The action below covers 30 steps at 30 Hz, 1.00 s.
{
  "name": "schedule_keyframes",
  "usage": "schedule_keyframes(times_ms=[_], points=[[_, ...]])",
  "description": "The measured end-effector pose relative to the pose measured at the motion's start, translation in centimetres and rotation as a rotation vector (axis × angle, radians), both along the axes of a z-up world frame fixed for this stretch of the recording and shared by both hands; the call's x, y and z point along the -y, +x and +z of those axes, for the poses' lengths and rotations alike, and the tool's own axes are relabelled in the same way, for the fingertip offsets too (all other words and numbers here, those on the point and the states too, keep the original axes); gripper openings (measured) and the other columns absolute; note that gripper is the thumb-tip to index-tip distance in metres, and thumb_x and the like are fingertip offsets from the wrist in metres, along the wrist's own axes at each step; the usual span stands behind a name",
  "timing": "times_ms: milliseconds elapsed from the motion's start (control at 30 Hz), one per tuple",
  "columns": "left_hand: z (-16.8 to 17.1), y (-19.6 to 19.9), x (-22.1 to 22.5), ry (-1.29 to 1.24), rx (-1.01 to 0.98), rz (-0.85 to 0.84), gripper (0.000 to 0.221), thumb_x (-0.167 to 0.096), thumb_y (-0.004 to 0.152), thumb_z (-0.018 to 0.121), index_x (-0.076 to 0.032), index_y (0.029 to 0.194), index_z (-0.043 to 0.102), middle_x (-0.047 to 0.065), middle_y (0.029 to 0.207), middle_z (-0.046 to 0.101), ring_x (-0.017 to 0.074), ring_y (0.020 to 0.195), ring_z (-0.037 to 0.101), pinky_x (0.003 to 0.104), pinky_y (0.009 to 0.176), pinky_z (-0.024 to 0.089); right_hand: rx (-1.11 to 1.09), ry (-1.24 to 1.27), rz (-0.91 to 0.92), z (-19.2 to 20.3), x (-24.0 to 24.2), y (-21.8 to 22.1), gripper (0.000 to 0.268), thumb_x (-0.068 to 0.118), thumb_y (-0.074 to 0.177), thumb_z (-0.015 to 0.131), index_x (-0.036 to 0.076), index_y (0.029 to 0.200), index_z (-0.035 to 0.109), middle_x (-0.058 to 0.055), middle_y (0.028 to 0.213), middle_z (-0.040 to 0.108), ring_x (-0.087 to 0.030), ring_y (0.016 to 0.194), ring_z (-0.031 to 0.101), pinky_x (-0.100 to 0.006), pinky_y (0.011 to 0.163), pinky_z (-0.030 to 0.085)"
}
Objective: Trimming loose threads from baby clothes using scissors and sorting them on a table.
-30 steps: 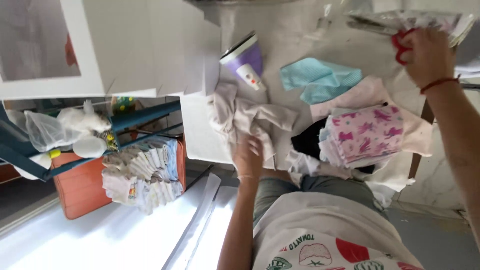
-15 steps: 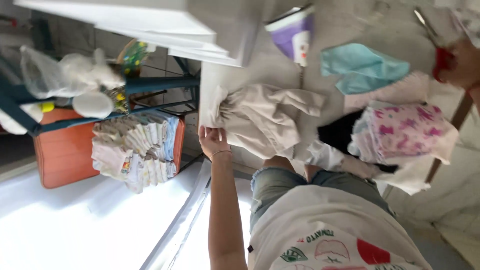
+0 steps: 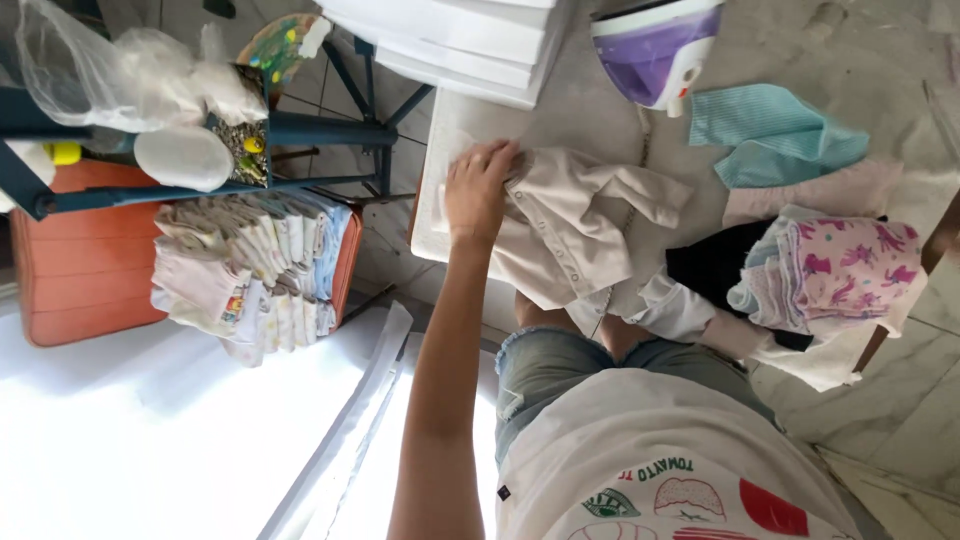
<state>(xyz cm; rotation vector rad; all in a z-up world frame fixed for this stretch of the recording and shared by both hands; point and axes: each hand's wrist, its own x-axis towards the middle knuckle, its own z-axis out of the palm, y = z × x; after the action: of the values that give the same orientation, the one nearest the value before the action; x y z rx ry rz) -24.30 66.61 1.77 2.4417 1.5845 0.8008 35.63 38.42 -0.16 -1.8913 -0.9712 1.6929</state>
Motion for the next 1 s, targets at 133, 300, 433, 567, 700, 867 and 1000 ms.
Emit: schedule_keyframes(times_ms=[133,300,433,567,700,867,1000], points=[[-2.1,-1.4,-1.6,0.009,-0.178,-0.066,0.012,-0.022,0.08,0.052,-0.032,0.085,0.058,-0.007,0.082,0.053,0.0162,0.077,0.056,0.032,0.067,0.047,-0.148,-0.055,0.0,8.4,-5.8,-18.2,0.031,0.004,0.069,0.061,-0.003,0.095,0.045,-0.021,0.055,0.053,-0.026,0.042,0.051,-0.031,0.029,0.037],[-0.9,-1.9,-1.5,0.007,-0.225,-0.023,0.013,-0.016,0.084,0.044,-0.021,0.074,0.051,-0.003,0.073,0.05,0.0182,0.063,0.055,0.031,0.053,0.046,-0.328,-0.127,-0.032,15.0,-11.1,-35.7,0.025,0.008,0.07,0.064,-0.002,0.086,0.048,-0.021,0.044,0.055,-0.025,0.029,0.052,-0.03,0.022,0.038],[1.7,-3.1,1.2,-0.637,-0.062,0.042,0.008,-0.027,0.086,0.045,-0.02,0.081,0.044,0.005,0.069,0.057,0.0291,0.069,0.061,0.043,0.067,0.048,-0.478,-0.154,-0.042,14.2,-12.5,-42.6,0.022,0.008,0.072,0.063,-0.003,0.086,0.049,-0.021,0.038,0.055,-0.024,0.021,0.051,-0.03,0.018,0.038],[3.9,-5.1,4.5,-0.642,0.153,0.297,0.009,-0.028,0.084,0.05,-0.019,0.081,0.048,0.004,0.067,0.059,0.0262,0.067,0.061,0.041,0.06,0.049,-0.546,-0.143,-0.035,12.5,-12.8,-44.4,0.019,0.009,0.076,0.059,-0.003,0.089,0.051,-0.018,0.038,0.054,-0.022,0.019,0.049,-0.027,0.02,0.037],[3.0,-7.4,5.4,-0.762,0.485,0.558,0.016,-0.03,0.086,0.05,-0.02,0.074,0.05,-0.004,0.063,0.062,0.0181,0.056,0.061,0.031,0.053,0.05,-0.522,-0.172,0.01,11.6,-14.1,-45.3,0.022,0.006,0.071,0.063,-0.001,0.09,0.054,-0.018,0.037,0.052,-0.024,0.019,0.049,-0.026,0.019,0.036],[2.3,-10.9,4.2,-0.693,1.263,1.033,0.005,-0.015,0.08,0.059,-0.01,0.08,0.059,0.012,0.069,0.065,0.0149,0.047,0.058,0.024,0.045,0.052,-0.359,-0.149,0.077,11.9,-15.7,-46.4,0.021,0.013,0.076,0.061,-0.002,0.089,0.053,-0.018,0.04,0.055,-0.024,0.022,0.051,-0.027,0.023,0.038],[0.3,-15.9,6.4,-0.648,1.235,1.076,0.008,-0.016,0.081,0.06,-0.009,0.081,0.056,0.011,0.073,0.066,0.0125,0.05,0.061,0.021,0.044,0.052,-0.316,-0.156,0.039,11.8,-15.5,-46.7,0.021,0.009,0.074,0.063,-0.002,0.089,0.053,-0.016,0.041,0.054,-0.022,0.024,0.051,-0.027,0.026,0.04]])
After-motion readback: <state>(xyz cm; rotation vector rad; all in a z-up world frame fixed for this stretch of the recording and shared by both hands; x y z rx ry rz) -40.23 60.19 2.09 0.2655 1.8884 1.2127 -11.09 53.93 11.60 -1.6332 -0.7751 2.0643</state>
